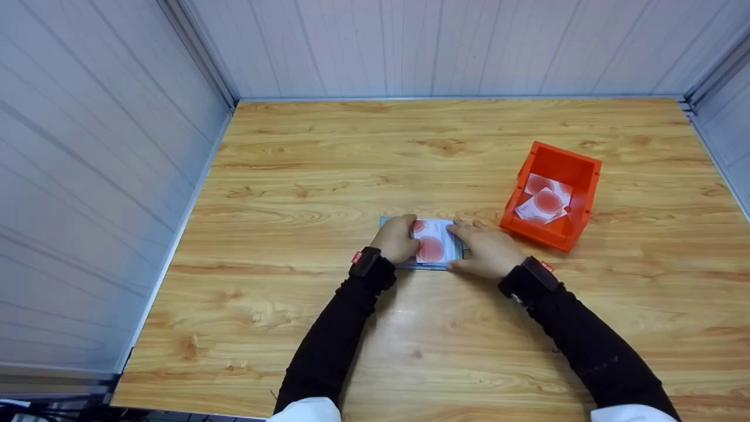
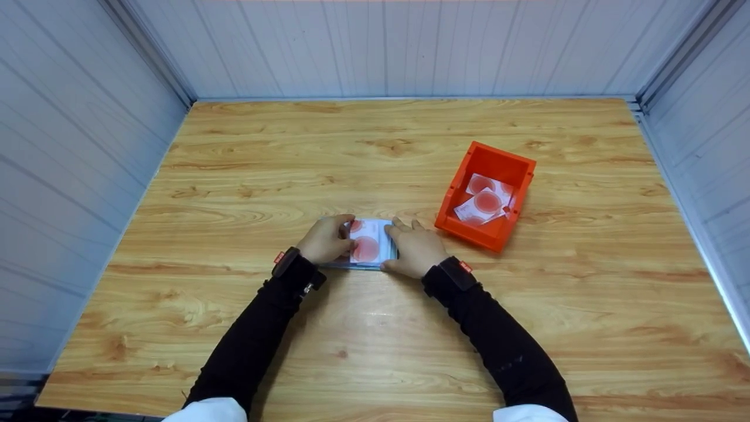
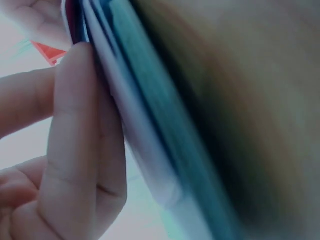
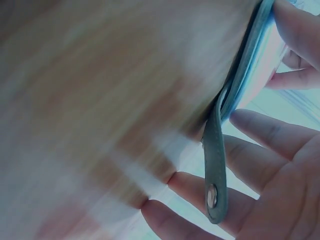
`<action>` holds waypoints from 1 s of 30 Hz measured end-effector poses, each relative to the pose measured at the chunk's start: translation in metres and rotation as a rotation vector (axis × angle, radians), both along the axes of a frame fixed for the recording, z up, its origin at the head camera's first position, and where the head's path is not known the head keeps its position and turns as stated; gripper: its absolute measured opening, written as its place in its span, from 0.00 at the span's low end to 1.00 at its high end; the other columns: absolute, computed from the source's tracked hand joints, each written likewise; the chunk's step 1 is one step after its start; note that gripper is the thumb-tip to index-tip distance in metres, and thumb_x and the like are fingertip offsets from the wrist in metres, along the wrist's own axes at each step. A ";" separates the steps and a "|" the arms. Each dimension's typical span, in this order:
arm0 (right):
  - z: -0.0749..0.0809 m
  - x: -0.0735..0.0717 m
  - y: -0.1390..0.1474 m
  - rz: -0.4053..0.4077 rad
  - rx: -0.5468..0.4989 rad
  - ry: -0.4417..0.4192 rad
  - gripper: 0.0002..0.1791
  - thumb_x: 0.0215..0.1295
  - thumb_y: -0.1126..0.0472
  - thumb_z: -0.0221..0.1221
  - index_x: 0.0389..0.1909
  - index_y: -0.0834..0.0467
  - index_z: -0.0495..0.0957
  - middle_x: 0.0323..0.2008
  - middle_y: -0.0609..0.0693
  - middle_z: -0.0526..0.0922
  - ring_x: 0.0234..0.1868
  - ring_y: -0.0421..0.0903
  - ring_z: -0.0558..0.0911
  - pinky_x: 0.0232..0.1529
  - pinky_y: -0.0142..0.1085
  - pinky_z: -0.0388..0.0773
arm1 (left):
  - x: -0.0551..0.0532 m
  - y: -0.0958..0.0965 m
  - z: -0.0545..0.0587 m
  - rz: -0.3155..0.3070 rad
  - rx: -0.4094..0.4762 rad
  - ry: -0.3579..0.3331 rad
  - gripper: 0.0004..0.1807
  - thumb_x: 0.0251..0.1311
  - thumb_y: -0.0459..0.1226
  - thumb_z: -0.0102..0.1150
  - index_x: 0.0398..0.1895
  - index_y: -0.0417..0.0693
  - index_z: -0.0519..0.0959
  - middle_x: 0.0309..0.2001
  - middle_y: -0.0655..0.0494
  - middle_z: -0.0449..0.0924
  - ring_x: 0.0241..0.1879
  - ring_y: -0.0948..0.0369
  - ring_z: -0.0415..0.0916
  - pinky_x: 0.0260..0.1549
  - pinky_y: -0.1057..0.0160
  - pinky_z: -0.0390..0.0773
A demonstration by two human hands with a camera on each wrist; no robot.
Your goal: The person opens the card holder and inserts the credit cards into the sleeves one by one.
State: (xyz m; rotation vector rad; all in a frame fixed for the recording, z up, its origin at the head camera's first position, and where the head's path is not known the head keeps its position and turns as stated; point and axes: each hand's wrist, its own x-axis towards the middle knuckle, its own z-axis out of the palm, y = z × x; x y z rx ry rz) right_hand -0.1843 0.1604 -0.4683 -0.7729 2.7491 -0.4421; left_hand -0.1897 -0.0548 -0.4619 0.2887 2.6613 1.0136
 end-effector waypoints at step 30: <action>-0.001 0.000 0.002 0.006 -0.011 0.009 0.44 0.56 0.44 0.67 0.71 0.58 0.65 0.71 0.64 0.64 0.69 0.70 0.64 0.70 0.60 0.59 | 0.013 0.013 0.003 0.026 -0.051 0.111 0.19 0.58 0.33 0.60 0.53 0.38 0.77 0.29 0.56 0.75 0.29 0.61 0.71 0.31 0.63 0.73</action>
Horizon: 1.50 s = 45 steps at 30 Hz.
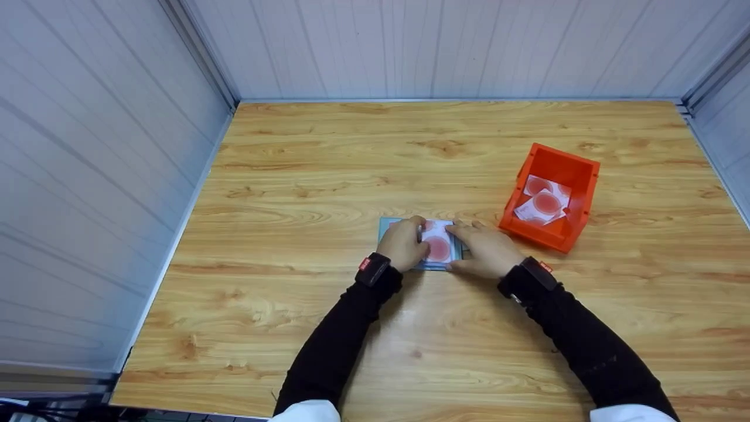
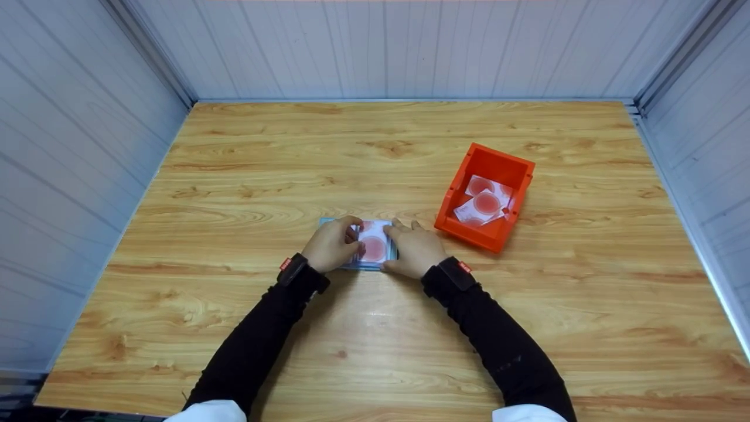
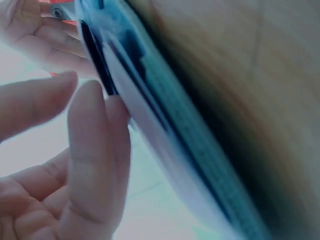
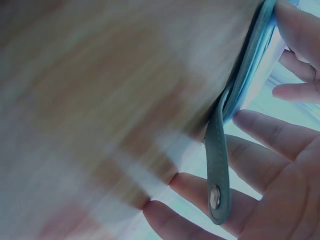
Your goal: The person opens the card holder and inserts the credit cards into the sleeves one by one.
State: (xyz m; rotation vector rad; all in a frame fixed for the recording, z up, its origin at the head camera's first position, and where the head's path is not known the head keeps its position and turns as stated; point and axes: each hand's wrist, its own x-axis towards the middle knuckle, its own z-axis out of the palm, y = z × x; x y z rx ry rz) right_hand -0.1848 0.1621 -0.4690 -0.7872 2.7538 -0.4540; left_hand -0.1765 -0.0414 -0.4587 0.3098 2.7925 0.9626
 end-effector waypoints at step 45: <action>0.088 -0.041 0.089 -0.357 0.046 0.025 0.60 0.52 0.27 0.60 0.78 0.38 0.37 0.78 0.57 0.24 0.74 0.71 0.26 0.62 0.78 0.33 | 0.015 -0.014 -0.008 -0.119 -0.233 0.034 0.34 0.54 0.45 0.68 0.66 0.49 0.73 0.69 0.45 0.68 0.69 0.46 0.64 0.63 0.47 0.71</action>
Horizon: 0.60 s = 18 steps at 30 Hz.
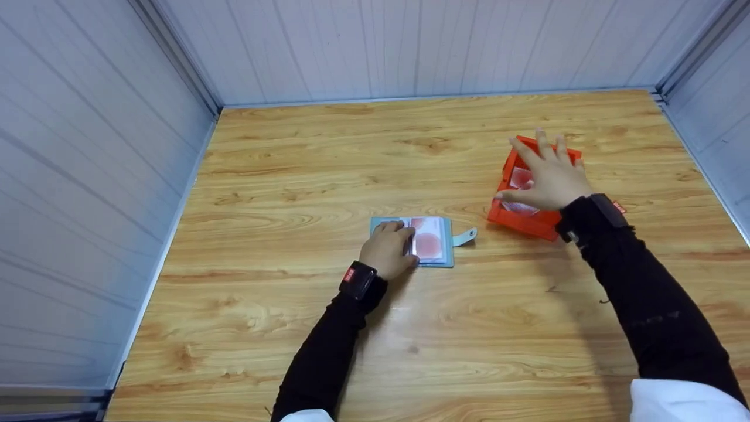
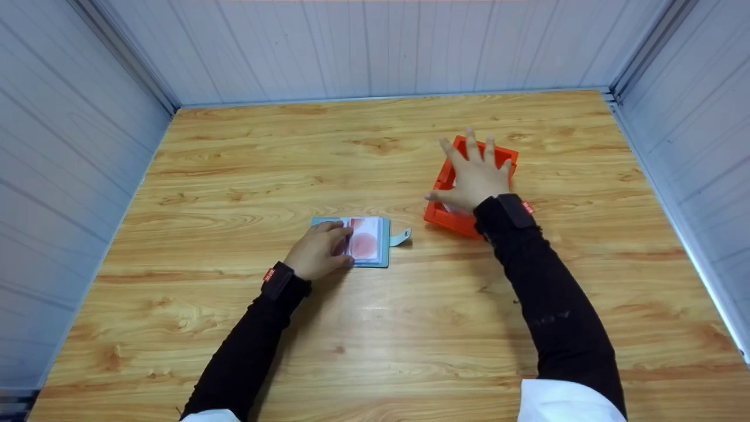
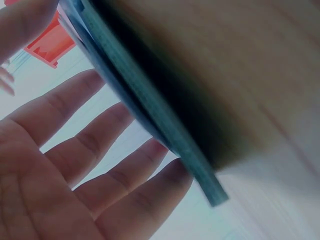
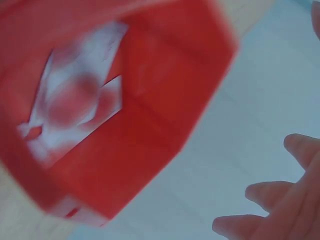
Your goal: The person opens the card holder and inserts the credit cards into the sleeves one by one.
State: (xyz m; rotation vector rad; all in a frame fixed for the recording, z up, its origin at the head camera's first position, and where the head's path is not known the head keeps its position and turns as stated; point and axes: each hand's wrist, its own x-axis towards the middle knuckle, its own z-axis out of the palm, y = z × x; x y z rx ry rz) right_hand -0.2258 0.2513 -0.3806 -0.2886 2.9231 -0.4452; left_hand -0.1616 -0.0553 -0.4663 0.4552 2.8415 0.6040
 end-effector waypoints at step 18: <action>-0.019 -0.031 0.015 -0.021 0.096 -0.190 0.53 0.57 0.37 0.62 0.75 0.61 0.53 0.71 0.74 0.52 0.70 0.75 0.53 0.67 0.67 0.53 | 0.001 -0.001 0.001 -0.011 0.013 0.011 0.33 0.56 0.44 0.68 0.66 0.47 0.73 0.68 0.43 0.69 0.69 0.45 0.64 0.63 0.47 0.72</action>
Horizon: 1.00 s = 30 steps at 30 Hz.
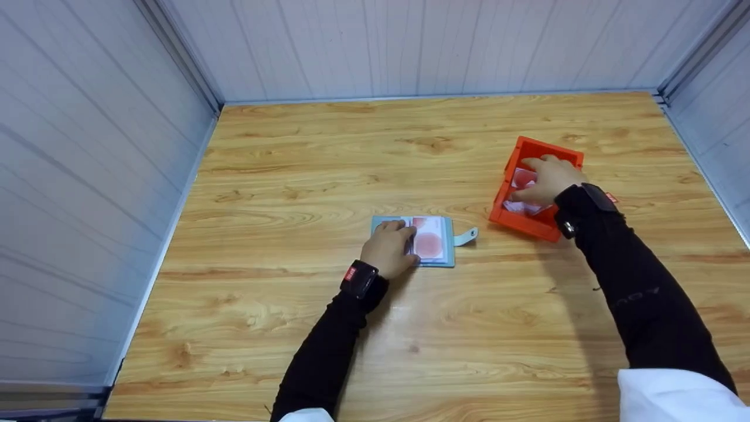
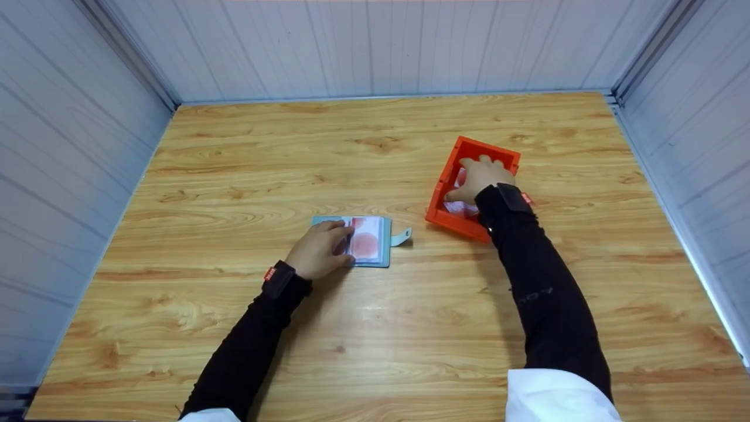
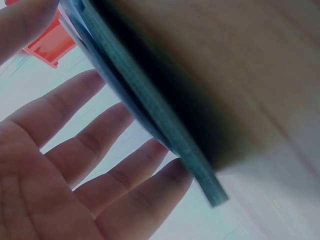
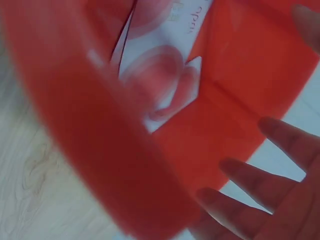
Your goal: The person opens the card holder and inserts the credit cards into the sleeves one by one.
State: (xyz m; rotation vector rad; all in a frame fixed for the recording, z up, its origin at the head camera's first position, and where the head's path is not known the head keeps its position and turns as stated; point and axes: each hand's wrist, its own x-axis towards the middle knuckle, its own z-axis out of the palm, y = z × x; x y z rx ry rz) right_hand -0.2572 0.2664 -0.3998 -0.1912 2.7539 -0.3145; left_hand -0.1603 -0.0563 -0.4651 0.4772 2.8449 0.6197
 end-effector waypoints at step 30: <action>-0.007 -0.006 -0.015 -0.007 0.116 -0.121 0.20 0.47 0.65 0.60 0.45 0.61 0.74 0.47 0.63 0.62 0.37 0.57 0.71 0.28 0.41 0.68 | -0.001 0.000 -0.001 -0.009 -0.006 -0.005 0.34 0.55 0.45 0.68 0.66 0.47 0.73 0.68 0.44 0.69 0.69 0.46 0.64 0.64 0.49 0.70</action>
